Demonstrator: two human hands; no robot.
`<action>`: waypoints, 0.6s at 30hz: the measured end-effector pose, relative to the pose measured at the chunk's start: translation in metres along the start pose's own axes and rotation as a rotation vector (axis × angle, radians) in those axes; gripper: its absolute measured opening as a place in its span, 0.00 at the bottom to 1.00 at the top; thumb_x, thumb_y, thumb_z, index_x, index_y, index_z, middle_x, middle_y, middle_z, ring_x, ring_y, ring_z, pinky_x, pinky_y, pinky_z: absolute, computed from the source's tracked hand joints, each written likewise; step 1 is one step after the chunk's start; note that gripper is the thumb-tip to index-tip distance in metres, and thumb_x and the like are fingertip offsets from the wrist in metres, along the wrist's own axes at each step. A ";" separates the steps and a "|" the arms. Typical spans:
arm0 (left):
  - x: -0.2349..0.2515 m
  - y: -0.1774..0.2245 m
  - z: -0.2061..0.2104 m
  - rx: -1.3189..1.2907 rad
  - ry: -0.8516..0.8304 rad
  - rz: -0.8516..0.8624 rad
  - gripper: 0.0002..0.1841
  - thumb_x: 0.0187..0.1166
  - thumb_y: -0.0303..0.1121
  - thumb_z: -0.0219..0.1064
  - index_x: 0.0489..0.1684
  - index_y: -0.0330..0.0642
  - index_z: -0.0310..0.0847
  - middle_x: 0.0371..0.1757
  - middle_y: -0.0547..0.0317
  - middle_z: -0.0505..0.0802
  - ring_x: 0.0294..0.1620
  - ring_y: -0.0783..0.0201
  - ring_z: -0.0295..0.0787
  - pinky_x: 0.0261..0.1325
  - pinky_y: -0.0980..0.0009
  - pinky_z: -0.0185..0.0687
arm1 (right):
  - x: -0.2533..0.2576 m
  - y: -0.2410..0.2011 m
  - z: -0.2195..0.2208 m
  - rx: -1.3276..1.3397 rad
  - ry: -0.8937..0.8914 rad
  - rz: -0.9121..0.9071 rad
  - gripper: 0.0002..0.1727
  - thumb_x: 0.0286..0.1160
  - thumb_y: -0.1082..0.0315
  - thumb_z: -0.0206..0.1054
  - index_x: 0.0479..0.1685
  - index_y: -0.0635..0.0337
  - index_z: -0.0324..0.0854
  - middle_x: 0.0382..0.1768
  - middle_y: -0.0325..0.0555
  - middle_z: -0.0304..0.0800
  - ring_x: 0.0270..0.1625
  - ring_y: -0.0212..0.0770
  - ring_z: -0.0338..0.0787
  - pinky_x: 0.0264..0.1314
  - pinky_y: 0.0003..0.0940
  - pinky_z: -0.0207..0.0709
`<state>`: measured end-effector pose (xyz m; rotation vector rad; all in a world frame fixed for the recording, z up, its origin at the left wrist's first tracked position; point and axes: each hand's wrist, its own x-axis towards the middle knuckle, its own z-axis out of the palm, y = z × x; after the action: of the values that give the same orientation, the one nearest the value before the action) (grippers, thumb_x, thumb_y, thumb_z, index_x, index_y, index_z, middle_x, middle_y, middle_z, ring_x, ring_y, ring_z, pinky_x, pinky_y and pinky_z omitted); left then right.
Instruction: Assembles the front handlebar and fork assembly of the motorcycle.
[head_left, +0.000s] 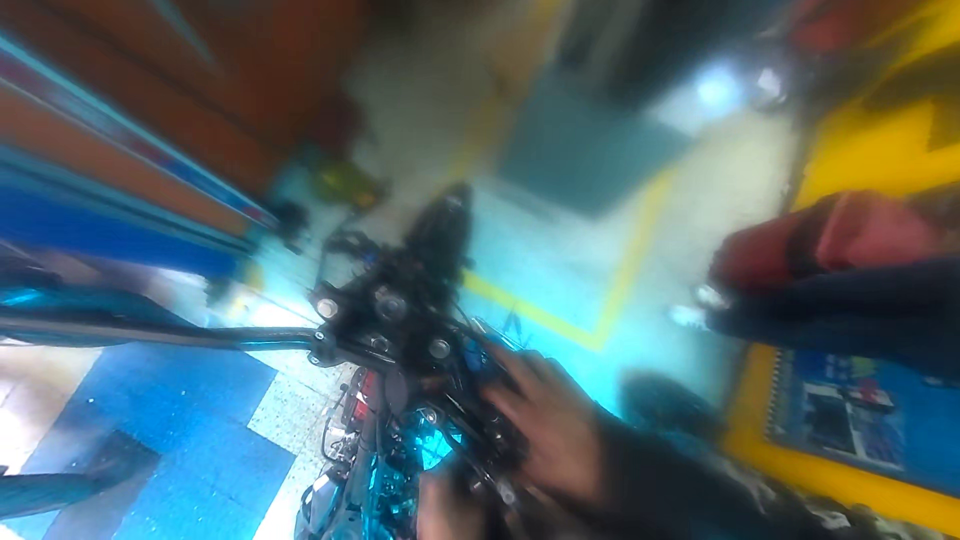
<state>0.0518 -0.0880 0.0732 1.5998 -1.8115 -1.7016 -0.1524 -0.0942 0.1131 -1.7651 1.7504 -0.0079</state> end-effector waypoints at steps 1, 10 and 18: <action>-0.002 0.002 0.003 0.003 0.026 -0.015 0.08 0.60 0.31 0.75 0.35 0.42 0.92 0.29 0.65 0.95 0.32 0.74 0.93 0.42 0.68 0.91 | 0.000 0.000 0.002 -0.015 0.034 -0.008 0.49 0.29 0.30 0.86 0.64 0.40 0.84 0.91 0.53 0.56 0.78 0.62 0.74 0.64 0.59 0.77; -0.002 -0.006 -0.004 -0.271 -0.150 -0.028 0.07 0.74 0.27 0.66 0.41 0.39 0.90 0.34 0.66 0.95 0.38 0.77 0.92 0.49 0.74 0.90 | -0.004 0.007 0.012 -0.021 0.103 -0.066 0.44 0.36 0.28 0.82 0.59 0.41 0.86 0.91 0.50 0.58 0.80 0.61 0.73 0.65 0.61 0.77; -0.006 0.007 0.005 0.106 0.063 0.042 0.09 0.69 0.36 0.68 0.32 0.43 0.92 0.25 0.63 0.93 0.27 0.70 0.91 0.37 0.65 0.88 | -0.001 0.006 0.005 -0.037 0.044 -0.059 0.47 0.41 0.24 0.79 0.65 0.43 0.86 0.91 0.49 0.58 0.80 0.61 0.71 0.65 0.62 0.75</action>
<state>0.0466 -0.0817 0.0807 1.6241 -1.9199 -1.5430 -0.1554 -0.0908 0.1066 -1.8557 1.7390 -0.0395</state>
